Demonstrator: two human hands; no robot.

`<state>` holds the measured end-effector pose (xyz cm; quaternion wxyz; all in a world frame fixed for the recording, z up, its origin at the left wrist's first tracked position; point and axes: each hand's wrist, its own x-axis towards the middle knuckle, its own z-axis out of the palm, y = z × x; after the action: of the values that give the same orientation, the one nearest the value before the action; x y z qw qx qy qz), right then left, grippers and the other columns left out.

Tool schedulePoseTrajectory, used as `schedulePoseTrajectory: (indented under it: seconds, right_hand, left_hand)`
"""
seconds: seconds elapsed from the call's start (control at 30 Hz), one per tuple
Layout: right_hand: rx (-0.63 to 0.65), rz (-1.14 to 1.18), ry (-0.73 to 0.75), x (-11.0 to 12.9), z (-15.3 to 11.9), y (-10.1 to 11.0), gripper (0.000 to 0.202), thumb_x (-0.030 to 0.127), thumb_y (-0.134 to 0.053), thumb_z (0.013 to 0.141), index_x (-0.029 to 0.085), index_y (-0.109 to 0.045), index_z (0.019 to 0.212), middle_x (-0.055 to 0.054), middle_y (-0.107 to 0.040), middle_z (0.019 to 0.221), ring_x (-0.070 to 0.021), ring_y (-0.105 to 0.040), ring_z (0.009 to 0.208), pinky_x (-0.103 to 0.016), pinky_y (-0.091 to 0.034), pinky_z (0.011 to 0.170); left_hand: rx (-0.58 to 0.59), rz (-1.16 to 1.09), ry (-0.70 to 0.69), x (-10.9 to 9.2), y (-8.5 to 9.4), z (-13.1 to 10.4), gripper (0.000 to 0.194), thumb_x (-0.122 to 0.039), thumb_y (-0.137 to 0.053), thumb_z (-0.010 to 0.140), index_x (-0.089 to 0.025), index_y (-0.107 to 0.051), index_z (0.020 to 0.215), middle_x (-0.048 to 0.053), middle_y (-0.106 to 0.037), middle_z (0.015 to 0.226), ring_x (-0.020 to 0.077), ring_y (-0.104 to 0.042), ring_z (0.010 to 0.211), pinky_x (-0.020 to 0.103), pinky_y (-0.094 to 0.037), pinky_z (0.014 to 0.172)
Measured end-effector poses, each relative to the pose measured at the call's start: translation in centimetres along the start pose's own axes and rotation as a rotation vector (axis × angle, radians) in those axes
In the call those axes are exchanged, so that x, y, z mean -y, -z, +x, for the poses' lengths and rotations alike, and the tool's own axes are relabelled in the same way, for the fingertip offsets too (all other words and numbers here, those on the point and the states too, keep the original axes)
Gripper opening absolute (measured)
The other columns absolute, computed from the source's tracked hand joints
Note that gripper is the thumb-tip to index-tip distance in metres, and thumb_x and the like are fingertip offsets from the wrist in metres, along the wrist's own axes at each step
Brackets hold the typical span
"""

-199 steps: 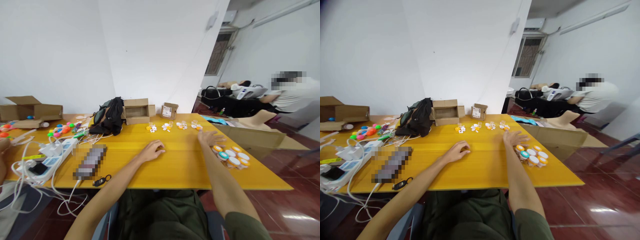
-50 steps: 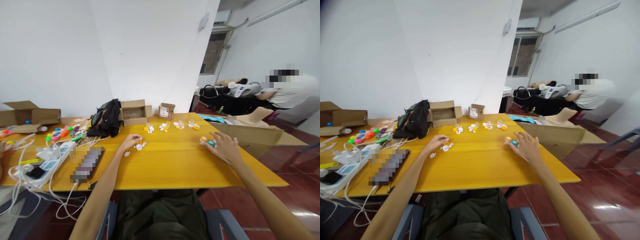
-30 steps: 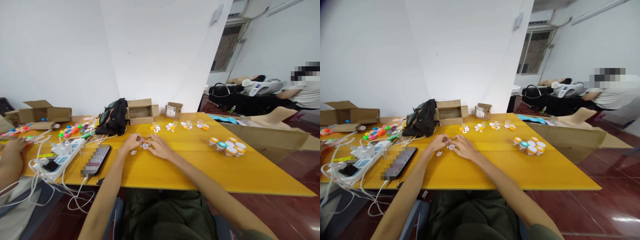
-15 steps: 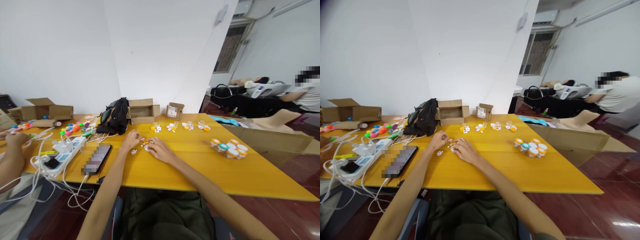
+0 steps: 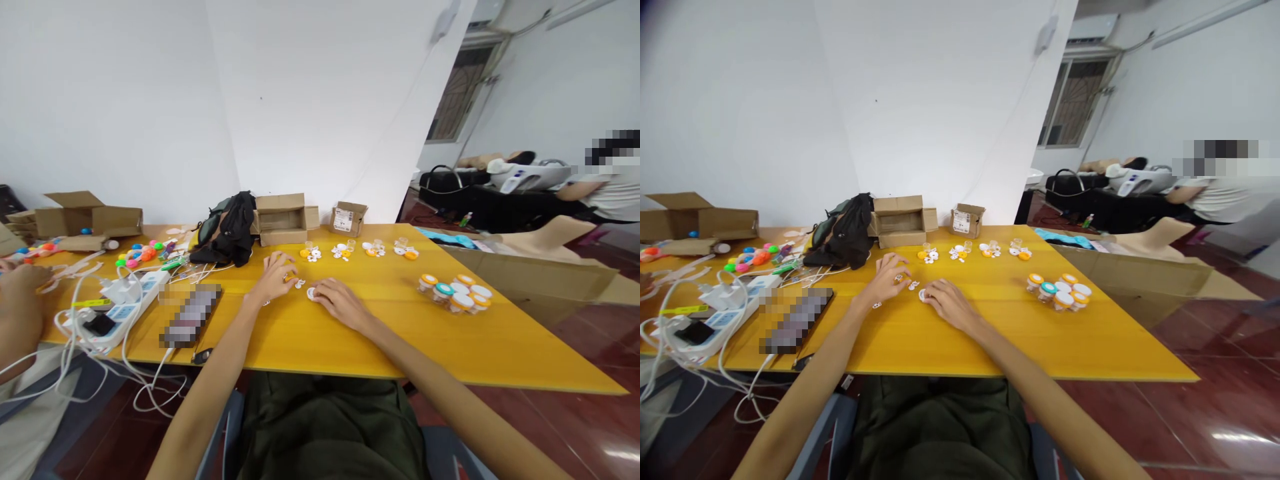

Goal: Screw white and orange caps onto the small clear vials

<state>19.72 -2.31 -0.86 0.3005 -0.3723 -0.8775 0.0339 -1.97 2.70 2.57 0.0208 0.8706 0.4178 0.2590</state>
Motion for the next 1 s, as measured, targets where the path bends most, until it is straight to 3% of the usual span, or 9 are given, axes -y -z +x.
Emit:
schedulePoseTrajectory:
  seconds: [0.13,0.37,0.77,1.0]
  right_hand:
    - [0.01,0.02,-0.029,-0.2,-0.4,0.2,0.018,0.022,-0.047,0.098,0.022,-0.063,0.089,-0.006,-0.067,0.089,-0.0203,-0.059,0.086,-0.034,-0.047,0.081]
    - [-0.03,0.034,-0.127,-0.3,-0.5,-0.1,0.011,0.02,-0.051,0.094,0.022,-0.06,0.089,-0.006,-0.068,0.094,-0.0211,-0.06,0.09,-0.035,-0.048,0.083]
    - [-0.106,0.156,-0.311,-0.8,-0.6,-0.4,0.013,0.018,-0.058,0.086,0.024,-0.059,0.098,-0.005,-0.069,0.099,-0.021,-0.066,0.093,-0.034,-0.051,0.082]
    - [-0.143,0.068,-0.36,-1.9,-0.3,-0.9,0.01,0.021,-0.057,0.087,0.024,-0.06,0.096,-0.005,-0.069,0.095,-0.0218,-0.064,0.09,-0.034,-0.05,0.079]
  left_hand:
    - [0.057,-0.012,-0.024,-0.8,-0.3,0.0,0.013,-0.024,-0.062,0.084,-0.024,-0.072,0.076,0.006,-0.062,0.114,0.0281,-0.04,0.121,0.047,-0.029,0.102]
    - [0.071,-0.025,-0.018,-0.6,-0.3,0.2,0.019,-0.019,-0.059,0.086,-0.021,-0.069,0.07,0.006,-0.063,0.111,0.0258,-0.042,0.119,0.045,-0.03,0.099]
    - [0.102,-0.056,-0.023,-1.4,-0.2,0.3,0.015,-0.024,-0.061,0.085,-0.024,-0.071,0.073,0.004,-0.064,0.113,0.0257,-0.043,0.117,0.045,-0.031,0.098]
    - [0.123,-0.065,-0.027,-1.2,-0.2,0.3,0.01,-0.027,-0.063,0.083,-0.024,-0.071,0.077,0.004,-0.064,0.112,0.0254,-0.044,0.116,0.044,-0.032,0.098]
